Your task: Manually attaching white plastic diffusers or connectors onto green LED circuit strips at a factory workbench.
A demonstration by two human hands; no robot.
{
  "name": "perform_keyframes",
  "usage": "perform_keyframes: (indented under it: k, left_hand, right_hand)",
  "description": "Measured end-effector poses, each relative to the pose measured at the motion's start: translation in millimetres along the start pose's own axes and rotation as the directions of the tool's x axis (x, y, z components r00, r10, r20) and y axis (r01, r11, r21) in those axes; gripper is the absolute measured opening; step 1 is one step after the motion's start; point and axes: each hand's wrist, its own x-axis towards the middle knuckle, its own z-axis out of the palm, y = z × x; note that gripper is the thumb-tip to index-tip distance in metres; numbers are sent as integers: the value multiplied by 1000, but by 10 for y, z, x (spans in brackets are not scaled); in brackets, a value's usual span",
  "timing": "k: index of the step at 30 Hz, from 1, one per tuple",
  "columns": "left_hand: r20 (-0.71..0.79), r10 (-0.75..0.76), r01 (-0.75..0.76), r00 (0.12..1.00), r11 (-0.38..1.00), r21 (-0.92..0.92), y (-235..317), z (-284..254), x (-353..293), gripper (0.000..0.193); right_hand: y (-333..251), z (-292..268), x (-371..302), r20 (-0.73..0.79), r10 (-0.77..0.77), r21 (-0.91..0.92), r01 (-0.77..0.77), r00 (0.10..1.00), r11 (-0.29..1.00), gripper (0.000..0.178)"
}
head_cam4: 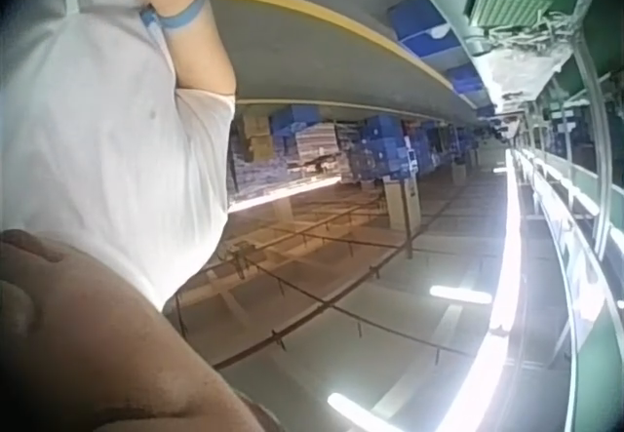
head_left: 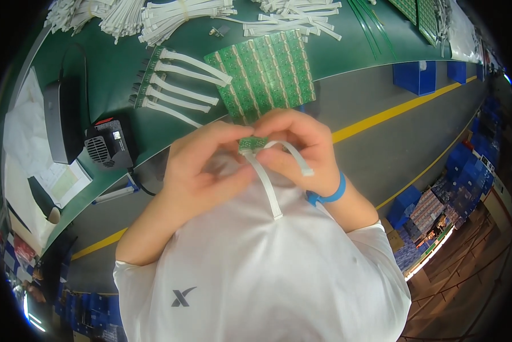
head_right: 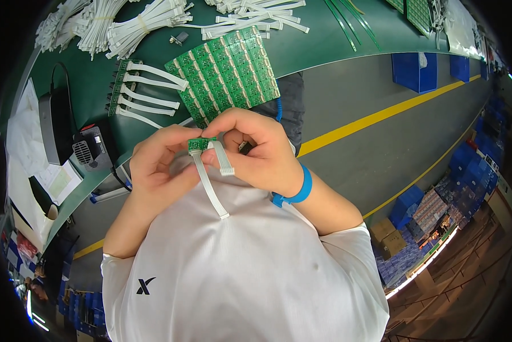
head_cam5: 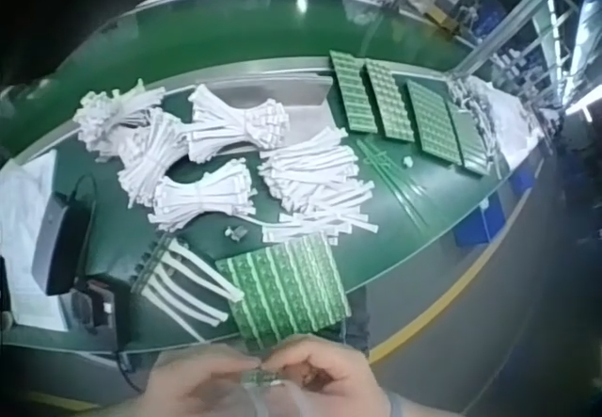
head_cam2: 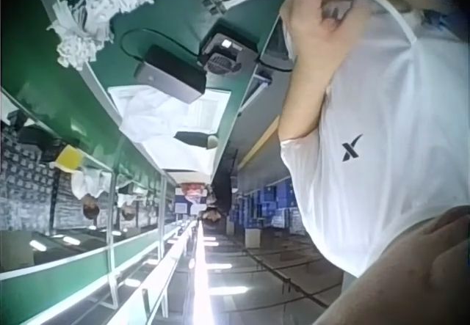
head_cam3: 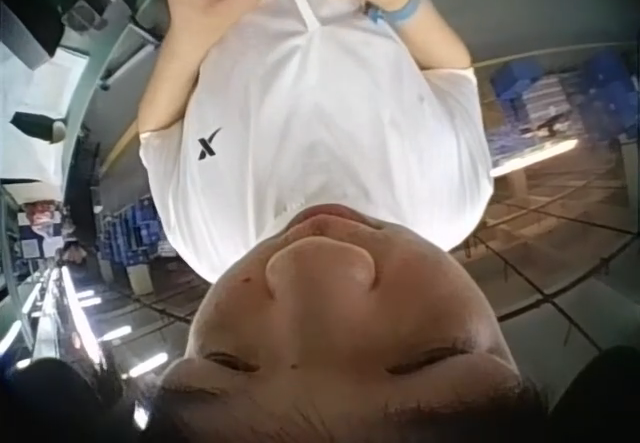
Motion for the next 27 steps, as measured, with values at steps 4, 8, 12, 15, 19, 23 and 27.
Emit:
perform_keyframes:
  k: [4,8,12,15,19,23,27]
  left_hand:
    - [-23,0,-1,1000,1000,-14,-16,9,-14,38]
    - [-98,-112,106,989,992,-70,87,38,21,23]
    - [-53,-34,49,998,947,319,132,-34,47,9]
    - [-66,-282,275,957,956,-103,110,-15,53,7]
    - [-53,-310,295,949,936,-192,135,26,55,7]
    - [-24,-351,331,936,903,-275,183,64,42,10]
    - [-21,-337,307,941,881,-360,179,72,67,16]
  right_hand:
    - [-22,35,6,-24,17,-20,-17,1000,1000,22]
    - [8,58,11,-39,37,-48,-39,999,998,21]
    - [48,39,2,-18,77,-66,-78,997,995,18]
    - [-31,38,17,1,115,-104,-114,993,988,17]
    - [-62,66,23,-27,138,-69,-139,990,988,13]
    - [-19,63,51,-14,8,-95,-9,1000,995,8]
    - [-33,36,71,4,3,-116,-2,1000,993,9]
